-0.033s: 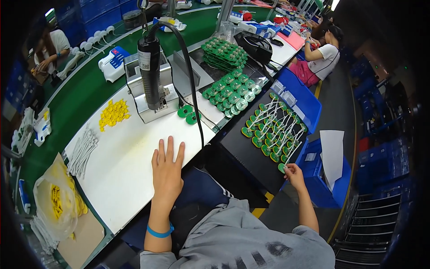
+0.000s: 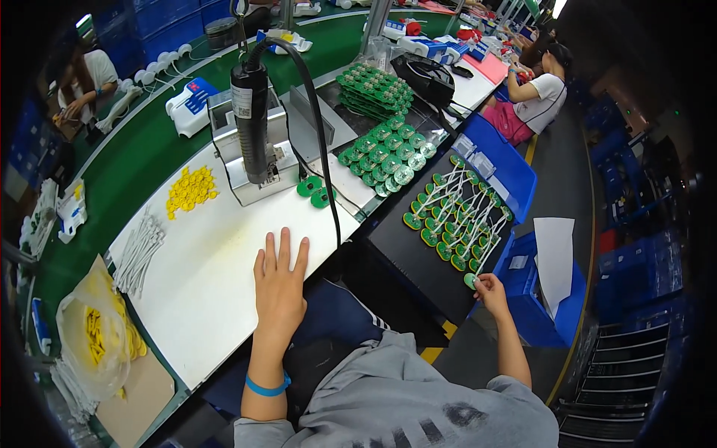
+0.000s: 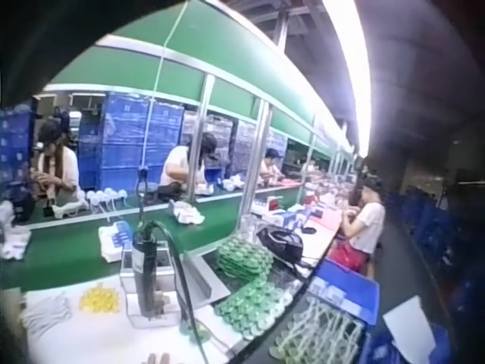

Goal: Assembling electrical components by placing plastic parts onto circuit boards and securing them with an electric screwdriver.

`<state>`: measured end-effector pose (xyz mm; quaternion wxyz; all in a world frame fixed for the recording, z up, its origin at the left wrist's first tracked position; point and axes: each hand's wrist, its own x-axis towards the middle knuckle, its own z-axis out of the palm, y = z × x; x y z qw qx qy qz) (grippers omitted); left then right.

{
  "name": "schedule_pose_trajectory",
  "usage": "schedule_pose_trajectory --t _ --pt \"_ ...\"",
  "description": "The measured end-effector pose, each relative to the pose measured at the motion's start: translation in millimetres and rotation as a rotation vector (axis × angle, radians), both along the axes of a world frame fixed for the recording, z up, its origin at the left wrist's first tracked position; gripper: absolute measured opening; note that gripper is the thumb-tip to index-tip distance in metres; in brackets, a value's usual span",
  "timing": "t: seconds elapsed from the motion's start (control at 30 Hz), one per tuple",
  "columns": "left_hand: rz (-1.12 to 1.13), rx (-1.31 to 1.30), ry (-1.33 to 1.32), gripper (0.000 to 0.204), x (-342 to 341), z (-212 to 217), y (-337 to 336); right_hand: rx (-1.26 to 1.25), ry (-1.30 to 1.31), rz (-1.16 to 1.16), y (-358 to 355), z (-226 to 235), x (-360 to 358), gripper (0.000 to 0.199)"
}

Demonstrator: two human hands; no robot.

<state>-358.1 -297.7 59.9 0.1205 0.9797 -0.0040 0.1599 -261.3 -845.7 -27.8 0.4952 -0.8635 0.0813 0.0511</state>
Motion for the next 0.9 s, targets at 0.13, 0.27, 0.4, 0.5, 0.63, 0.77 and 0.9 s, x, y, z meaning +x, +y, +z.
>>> schedule_pose_trajectory --t 0.13,0.27,0.4,0.5,0.63,0.77,0.9 --pt "-0.006 0.027 0.005 0.094 0 2 1 -0.018 0.002 -0.092 -14 -17 0 0.019" --pt "0.001 0.018 0.013 0.095 -6 4 16 -0.165 -0.05 -0.079 2 -14 10 0.025" --pt "0.017 -0.084 -0.012 0.09 -11 4 34 -0.669 -0.261 0.005 35 13 14 0.037" --pt "0.013 -0.086 -0.019 0.087 -21 1 51 -0.58 -0.245 0.17 129 66 -3 0.036" --pt "0.033 -0.113 -0.077 0.071 -45 -2 73 -0.133 0.155 0.746 275 114 -28 0.014" --pt "-0.013 -0.13 -0.134 0.063 -67 13 86 0.353 0.05 1.107 392 136 -43 0.021" --pt "-0.044 -0.278 -0.141 0.057 -84 2 100 0.57 -0.247 1.138 542 175 -62 0.024"
